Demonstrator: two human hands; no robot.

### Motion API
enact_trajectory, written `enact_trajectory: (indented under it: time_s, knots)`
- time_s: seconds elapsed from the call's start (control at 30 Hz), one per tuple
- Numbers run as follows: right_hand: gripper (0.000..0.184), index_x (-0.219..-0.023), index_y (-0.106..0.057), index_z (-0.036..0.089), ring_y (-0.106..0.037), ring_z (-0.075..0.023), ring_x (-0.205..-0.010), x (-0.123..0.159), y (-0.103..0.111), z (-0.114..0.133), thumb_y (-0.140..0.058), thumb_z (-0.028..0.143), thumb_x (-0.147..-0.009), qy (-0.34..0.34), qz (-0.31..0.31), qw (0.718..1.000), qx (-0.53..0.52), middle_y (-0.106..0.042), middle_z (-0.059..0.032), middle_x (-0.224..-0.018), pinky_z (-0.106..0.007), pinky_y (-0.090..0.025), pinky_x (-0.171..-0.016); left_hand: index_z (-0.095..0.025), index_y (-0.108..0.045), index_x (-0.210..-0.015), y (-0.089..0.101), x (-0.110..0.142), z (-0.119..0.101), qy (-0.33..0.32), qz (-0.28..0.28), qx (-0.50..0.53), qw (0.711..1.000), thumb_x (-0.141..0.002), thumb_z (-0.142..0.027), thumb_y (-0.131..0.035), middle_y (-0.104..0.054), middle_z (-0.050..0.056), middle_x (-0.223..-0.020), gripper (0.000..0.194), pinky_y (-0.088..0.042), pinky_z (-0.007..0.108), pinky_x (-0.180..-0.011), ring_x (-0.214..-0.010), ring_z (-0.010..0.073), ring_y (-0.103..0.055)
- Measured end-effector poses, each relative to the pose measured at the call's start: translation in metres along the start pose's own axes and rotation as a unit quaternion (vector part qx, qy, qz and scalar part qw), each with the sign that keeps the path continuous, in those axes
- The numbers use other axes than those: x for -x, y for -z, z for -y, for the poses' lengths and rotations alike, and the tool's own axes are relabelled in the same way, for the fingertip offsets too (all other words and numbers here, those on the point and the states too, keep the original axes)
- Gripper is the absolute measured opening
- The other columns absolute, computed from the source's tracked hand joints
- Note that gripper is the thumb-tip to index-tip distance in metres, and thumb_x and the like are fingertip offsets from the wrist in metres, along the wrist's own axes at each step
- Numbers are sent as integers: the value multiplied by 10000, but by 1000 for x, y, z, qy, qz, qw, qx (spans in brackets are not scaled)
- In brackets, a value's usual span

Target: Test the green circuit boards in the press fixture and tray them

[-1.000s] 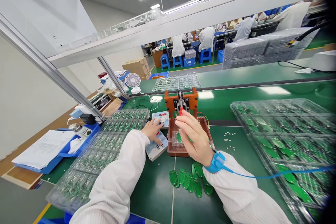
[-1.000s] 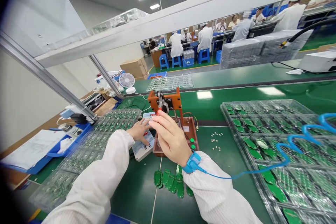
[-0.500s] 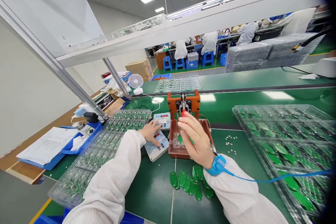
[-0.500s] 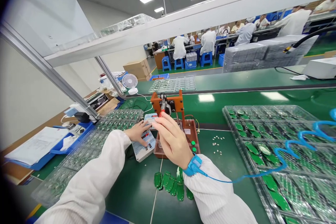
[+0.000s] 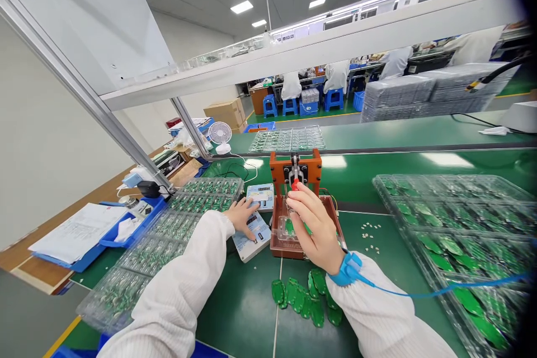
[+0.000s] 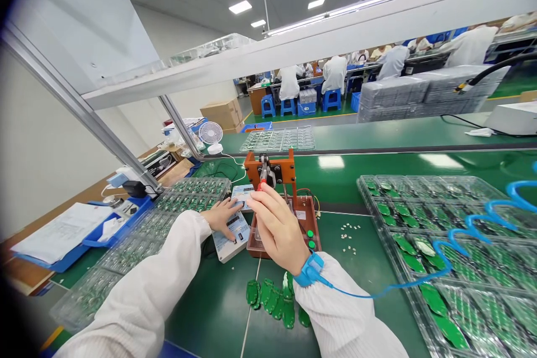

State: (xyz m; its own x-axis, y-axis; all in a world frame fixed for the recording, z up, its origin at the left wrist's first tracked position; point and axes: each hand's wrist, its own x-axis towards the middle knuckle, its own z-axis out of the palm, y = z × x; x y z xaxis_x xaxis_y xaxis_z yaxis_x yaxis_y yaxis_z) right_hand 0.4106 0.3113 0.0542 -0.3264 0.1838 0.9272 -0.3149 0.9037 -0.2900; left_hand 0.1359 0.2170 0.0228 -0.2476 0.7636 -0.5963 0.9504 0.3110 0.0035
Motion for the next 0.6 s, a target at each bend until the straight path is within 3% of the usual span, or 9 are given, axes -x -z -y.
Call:
enact_trajectory:
  time_s: [0.27,0.43,0.5,0.6]
  knots:
    - [666,-1542,-429,305,-444,-291,-1482,0,0,-1,-521,3,-956,0,0,1000,4,-621,-76,-1424,-535,-511,-1160,-226,-86,-1661,1,-2,-8,9,5,-21,1000,-542,-790,-813,86,160,-1710,1449,-41,662,-1233,-1554,455,125]
    - [660,-1531,-446,305,-432,-288,-1490,2,-1,0,-523,-2,-953,-7,-1,1000,0,-611,-71,-1434,-533,-496,-1174,-227,-181,-1646,13,6,-18,25,-3,-37,999,-518,-684,-887,85,156,-1710,1407,-87,655,-1233,-1556,463,105]
    - [658,-1530,-447,306,-421,-287,-1496,2,-1,1,-522,-3,-954,-11,2,1000,0,-603,-73,-1441,-535,-495,-1175,-237,-284,-1609,20,20,-26,25,-39,-24,999,-505,-620,-915,-69,189,-1709,1328,-187,653,-1212,-1551,489,-61]
    - [666,-1535,-439,305,-416,-279,-1499,1,0,1,-519,-8,-953,-11,4,1000,-2,-607,-76,-1431,-528,-500,-1170,-199,-503,-1448,19,53,-58,4,-128,15,992,-626,-482,-892,-557,211,-1437,952,-437,565,-1063,-1311,451,-528]
